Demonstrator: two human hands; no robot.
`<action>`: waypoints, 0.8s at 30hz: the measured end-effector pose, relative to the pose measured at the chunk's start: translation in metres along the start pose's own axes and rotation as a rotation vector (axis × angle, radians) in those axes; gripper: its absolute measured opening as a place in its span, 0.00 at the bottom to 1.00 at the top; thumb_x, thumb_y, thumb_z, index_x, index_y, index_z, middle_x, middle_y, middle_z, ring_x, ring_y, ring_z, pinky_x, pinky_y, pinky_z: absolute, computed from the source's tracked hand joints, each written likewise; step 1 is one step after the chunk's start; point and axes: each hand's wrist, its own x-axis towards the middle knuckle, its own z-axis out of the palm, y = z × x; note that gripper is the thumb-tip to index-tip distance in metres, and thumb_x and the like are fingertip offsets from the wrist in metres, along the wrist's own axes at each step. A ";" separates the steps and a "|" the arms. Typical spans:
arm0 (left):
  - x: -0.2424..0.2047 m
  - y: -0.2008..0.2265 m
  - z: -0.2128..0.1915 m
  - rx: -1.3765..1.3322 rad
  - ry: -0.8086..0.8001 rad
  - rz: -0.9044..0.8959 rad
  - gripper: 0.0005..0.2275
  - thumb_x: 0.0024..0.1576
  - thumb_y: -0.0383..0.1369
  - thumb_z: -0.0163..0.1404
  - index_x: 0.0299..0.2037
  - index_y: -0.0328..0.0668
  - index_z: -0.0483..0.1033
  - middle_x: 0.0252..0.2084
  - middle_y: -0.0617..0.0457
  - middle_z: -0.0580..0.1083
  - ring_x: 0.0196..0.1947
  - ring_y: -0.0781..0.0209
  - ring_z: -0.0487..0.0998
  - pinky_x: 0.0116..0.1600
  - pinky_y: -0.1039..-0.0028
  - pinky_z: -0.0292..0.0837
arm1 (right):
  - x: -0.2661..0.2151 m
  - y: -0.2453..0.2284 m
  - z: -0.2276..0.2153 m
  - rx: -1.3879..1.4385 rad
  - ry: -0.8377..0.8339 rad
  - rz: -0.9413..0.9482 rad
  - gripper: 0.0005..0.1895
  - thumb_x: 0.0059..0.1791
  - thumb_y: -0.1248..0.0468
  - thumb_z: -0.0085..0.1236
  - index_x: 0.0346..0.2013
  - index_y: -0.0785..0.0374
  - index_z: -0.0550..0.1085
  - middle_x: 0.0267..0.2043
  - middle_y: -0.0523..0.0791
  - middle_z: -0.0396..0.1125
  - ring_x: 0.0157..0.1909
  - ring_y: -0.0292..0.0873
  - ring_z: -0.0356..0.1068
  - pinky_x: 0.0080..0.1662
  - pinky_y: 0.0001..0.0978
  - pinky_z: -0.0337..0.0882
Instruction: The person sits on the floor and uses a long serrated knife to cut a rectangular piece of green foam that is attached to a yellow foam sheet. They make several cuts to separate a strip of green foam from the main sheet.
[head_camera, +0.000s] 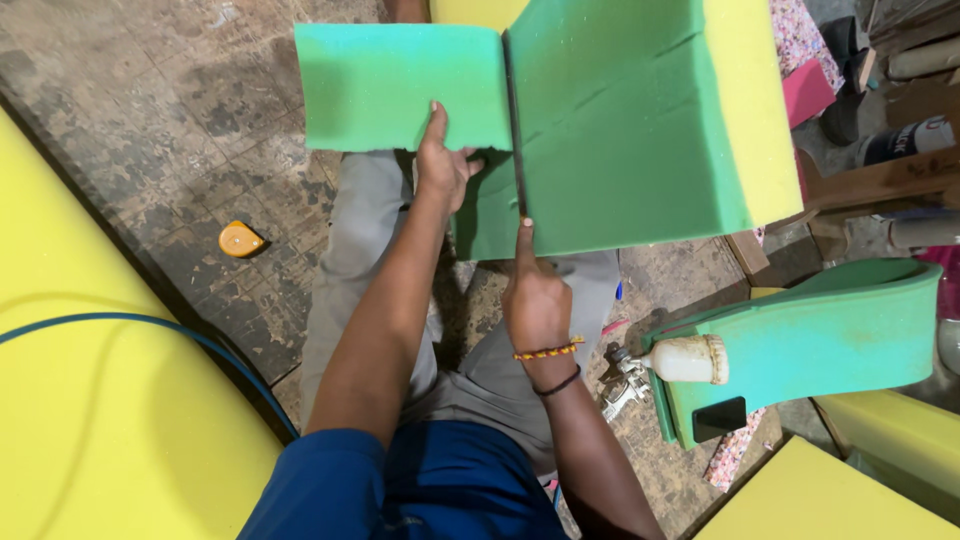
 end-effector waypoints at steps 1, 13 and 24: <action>-0.002 -0.003 -0.002 -0.003 0.008 0.001 0.39 0.58 0.62 0.40 0.74 0.47 0.51 0.75 0.43 0.56 0.74 0.30 0.52 0.68 0.27 0.38 | -0.001 0.001 0.003 0.001 -0.006 -0.001 0.36 0.43 0.74 0.56 0.68 0.70 0.64 0.24 0.53 0.69 0.22 0.52 0.71 0.26 0.45 0.72; -0.013 -0.008 0.000 -0.098 0.038 0.038 0.34 0.60 0.60 0.41 0.70 0.49 0.58 0.69 0.47 0.65 0.69 0.39 0.63 0.70 0.35 0.46 | -0.006 0.009 0.011 -0.006 -0.097 0.017 0.38 0.43 0.77 0.53 0.69 0.73 0.62 0.25 0.53 0.70 0.20 0.49 0.71 0.23 0.42 0.72; -0.008 -0.021 -0.007 -0.279 0.022 0.069 0.33 0.61 0.57 0.41 0.71 0.44 0.57 0.70 0.43 0.64 0.70 0.35 0.62 0.71 0.30 0.39 | 0.006 0.008 0.004 -0.022 -0.094 -0.002 0.40 0.40 0.74 0.55 0.69 0.71 0.62 0.26 0.55 0.71 0.22 0.54 0.72 0.24 0.44 0.72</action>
